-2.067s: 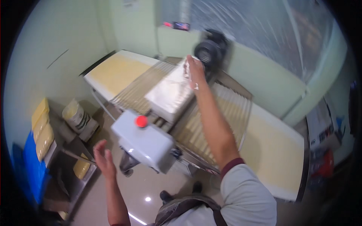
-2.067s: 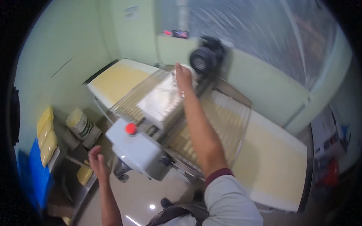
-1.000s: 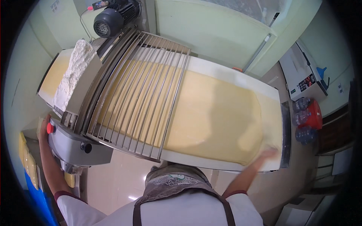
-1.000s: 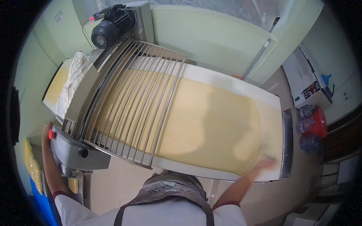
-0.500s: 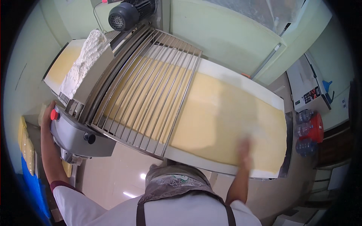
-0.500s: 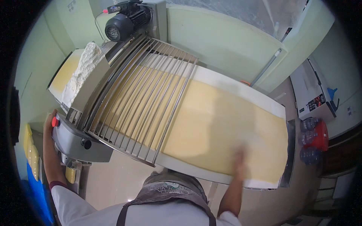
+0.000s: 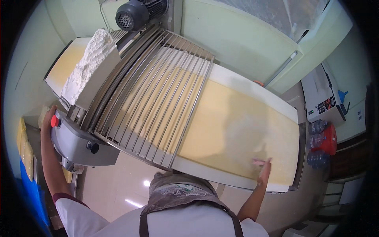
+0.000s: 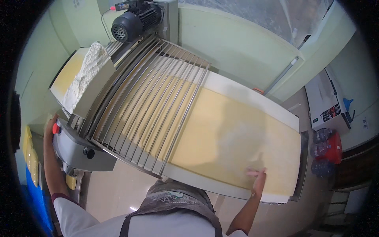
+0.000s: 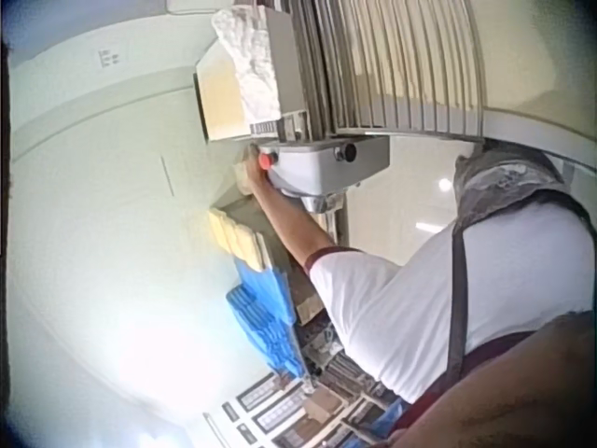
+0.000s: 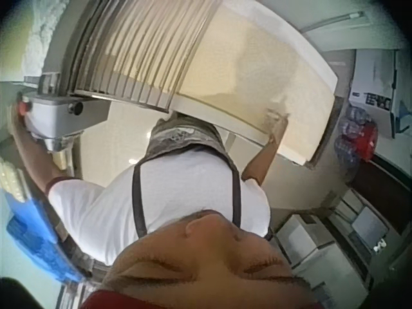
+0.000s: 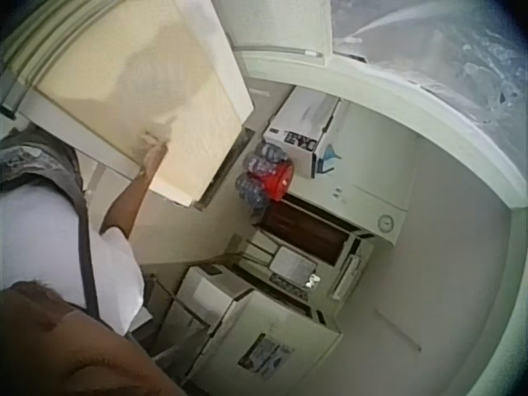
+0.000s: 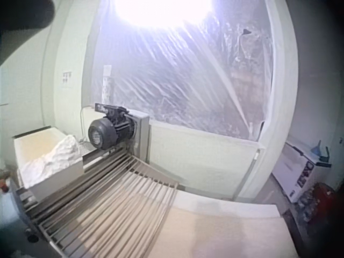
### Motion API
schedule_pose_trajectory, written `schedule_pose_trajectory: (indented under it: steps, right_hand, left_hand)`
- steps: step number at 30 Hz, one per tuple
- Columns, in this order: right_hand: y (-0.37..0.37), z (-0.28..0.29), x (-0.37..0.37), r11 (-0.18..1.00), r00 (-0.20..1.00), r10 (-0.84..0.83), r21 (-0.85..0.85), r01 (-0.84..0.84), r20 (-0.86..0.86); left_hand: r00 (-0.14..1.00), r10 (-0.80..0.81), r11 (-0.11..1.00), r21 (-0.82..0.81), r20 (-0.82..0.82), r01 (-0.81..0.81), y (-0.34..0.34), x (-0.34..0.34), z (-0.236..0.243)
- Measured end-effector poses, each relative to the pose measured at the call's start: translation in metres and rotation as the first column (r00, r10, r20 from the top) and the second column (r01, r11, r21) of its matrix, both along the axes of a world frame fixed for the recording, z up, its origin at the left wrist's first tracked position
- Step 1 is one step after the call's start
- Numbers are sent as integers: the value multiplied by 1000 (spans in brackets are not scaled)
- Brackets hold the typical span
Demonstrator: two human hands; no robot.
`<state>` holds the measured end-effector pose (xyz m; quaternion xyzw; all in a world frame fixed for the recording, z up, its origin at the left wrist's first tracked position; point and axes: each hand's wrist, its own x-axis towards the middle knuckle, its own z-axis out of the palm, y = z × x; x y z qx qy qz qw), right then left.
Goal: The person folds dough over a butter block and seals the edges by hand, then rolls and flattens the dough using an electric dough sheeter. Afterwards, the person folds the laminated dough sheet, trims dough sections with a knife, and presses the seams together.
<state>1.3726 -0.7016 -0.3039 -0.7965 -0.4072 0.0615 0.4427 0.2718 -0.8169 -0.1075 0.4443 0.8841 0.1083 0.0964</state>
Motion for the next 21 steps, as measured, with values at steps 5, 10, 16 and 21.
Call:
schedule_pose_trajectory:
  steps: [5,10,16,21]
  right_hand:
    - [63,-6,51,943,994,5,-332,32,110]
    - [194,-1,-97,849,862,255,-528,17,438]
    - [42,21,-289,470,354,881,-488,-736,315]
    - [-33,42,-81,810,946,109,-579,93,304]
  left_hand:
    - [958,177,976,86,227,-200,-3,-12,-5]
    - [828,122,964,132,547,-229,1,-33,-19]
    - [801,-115,951,297,588,-81,-3,-60,-34]
    - [881,7,850,461,473,-254,-9,-80,-49]
